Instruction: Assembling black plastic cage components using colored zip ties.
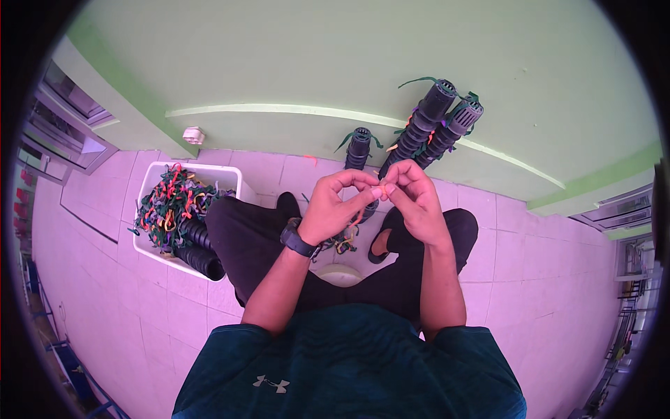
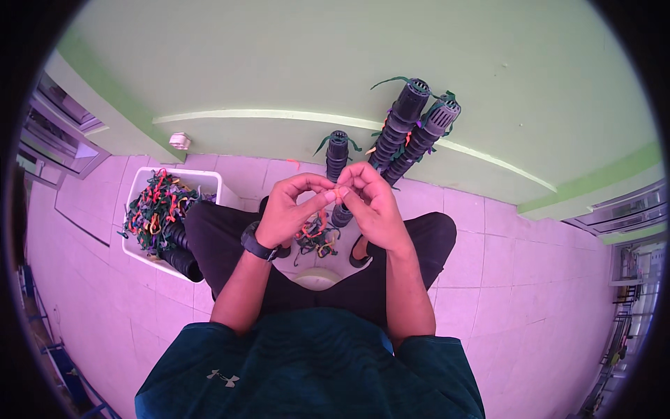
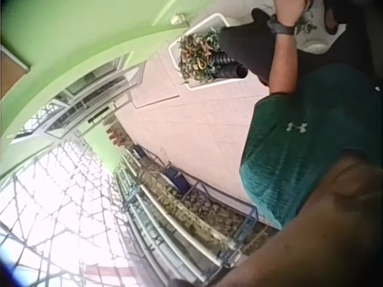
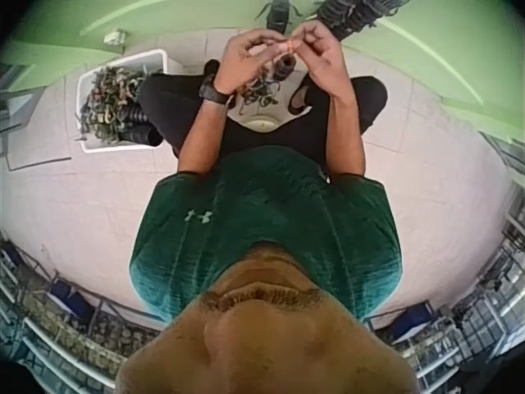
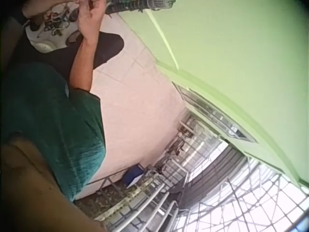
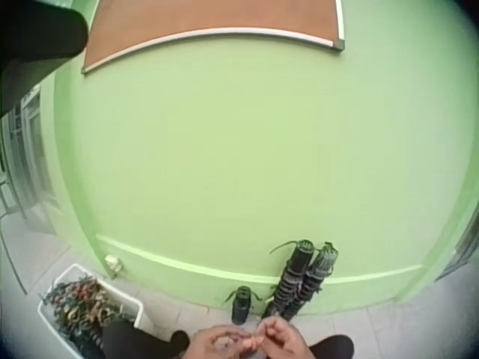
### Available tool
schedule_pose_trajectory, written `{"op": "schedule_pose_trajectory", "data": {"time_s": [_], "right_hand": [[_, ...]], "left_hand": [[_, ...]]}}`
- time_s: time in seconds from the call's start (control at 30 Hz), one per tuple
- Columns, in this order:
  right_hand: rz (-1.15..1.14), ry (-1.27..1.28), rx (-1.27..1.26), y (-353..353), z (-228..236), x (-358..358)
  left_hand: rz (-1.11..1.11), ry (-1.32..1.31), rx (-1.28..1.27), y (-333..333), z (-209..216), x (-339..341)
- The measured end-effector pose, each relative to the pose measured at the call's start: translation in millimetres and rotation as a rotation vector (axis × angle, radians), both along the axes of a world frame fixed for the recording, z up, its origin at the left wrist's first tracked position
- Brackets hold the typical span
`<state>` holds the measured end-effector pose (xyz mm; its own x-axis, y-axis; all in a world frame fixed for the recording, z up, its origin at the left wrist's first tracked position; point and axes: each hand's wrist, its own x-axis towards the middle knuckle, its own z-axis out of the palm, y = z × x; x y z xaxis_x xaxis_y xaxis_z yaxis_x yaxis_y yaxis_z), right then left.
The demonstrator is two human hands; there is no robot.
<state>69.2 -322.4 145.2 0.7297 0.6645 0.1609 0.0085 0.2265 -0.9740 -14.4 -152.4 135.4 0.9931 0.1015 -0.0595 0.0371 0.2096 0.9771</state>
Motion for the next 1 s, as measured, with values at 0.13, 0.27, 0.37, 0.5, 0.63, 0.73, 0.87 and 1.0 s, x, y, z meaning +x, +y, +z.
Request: {"op": "schedule_pose_trajectory", "data": {"time_s": [0.13,0.27,0.37,0.5,0.63,0.73,0.87,1.0], "right_hand": [[-0.067,-0.167,-0.110,1,0,-5],[-0.169,-0.075,0.000,2,-8,-3],[-0.129,-0.194,-0.083,4,-2,-4],[-0.087,-0.304,-0.165,5,-2,-5],[-0.171,-0.279,-0.114,8,-6,-6],[-0.168,-0.283,-0.116,7,-9,-3],[-0.148,-0.306,-0.169,7,-8,-5],[-0.206,-0.226,-0.089,6,-13,-2]], "left_hand": [[-0.031,-0.043,0.175,7,-9,-3],[-0.014,-0.073,0.059,11,-22,-4],[0.015,-0.107,0.053,6,-16,-2],[0.025,-0.044,0.137,6,-12,2],[0.059,-0.040,0.186,6,-21,1],[0.045,-0.045,0.128,7,-24,0],[0.083,-0.082,0.226,3,-18,4],[0.091,-0.068,0.239,2,-19,1]]}}
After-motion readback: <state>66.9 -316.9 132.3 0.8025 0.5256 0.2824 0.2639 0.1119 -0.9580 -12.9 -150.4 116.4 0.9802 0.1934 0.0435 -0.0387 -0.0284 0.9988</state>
